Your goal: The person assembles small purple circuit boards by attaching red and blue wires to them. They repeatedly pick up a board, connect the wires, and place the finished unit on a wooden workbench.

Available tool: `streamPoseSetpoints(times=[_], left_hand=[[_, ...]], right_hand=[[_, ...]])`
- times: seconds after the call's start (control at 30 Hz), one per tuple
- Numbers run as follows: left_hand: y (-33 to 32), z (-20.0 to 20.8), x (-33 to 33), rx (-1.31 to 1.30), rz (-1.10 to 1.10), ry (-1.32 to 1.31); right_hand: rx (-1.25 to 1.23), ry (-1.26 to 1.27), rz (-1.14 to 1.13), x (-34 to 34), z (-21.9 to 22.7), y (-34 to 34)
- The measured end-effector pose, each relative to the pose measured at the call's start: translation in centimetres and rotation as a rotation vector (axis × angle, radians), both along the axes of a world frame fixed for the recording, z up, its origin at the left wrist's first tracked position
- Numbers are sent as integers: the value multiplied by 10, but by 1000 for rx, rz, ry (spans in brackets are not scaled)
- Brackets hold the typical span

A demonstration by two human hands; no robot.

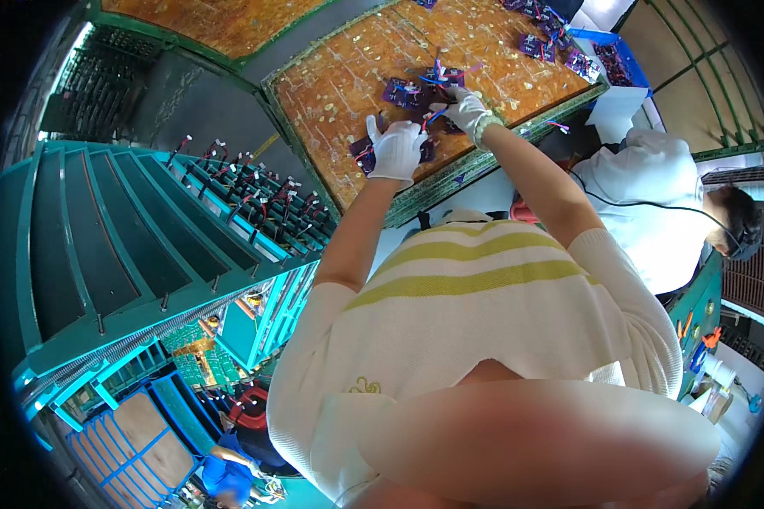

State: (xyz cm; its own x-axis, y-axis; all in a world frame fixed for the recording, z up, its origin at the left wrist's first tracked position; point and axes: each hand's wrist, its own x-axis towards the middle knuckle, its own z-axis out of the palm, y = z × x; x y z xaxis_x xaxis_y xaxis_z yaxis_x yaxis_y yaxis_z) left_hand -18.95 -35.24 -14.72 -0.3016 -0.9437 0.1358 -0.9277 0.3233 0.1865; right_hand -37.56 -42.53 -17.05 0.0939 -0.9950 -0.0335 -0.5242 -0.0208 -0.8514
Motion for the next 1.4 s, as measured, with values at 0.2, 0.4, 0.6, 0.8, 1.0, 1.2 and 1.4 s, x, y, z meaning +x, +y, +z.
streamPoseSetpoints(times=[0.2,0.4,0.6,0.8,1.0,1.2,1.4], left_hand=[[3,-21,30,-320,45,79],[5,-22,39,-290,128,-56],[46,123,10,242,227,-226],[71,123,-10,165,-245,1192],[89,148,-17,294,-260,1605],[95,172,-13,-368,-675,520],[113,188,-31,-596,-810,315]], right_hand=[[-683,382,409,-43,-14,14],[-34,-18,223,-51,102,37],[-428,52,229,-44,155,78],[-217,-454,191,-2,169,95],[215,-1518,457,-35,171,98],[1196,-1297,662,-76,191,140],[350,-497,892,-117,183,213]])
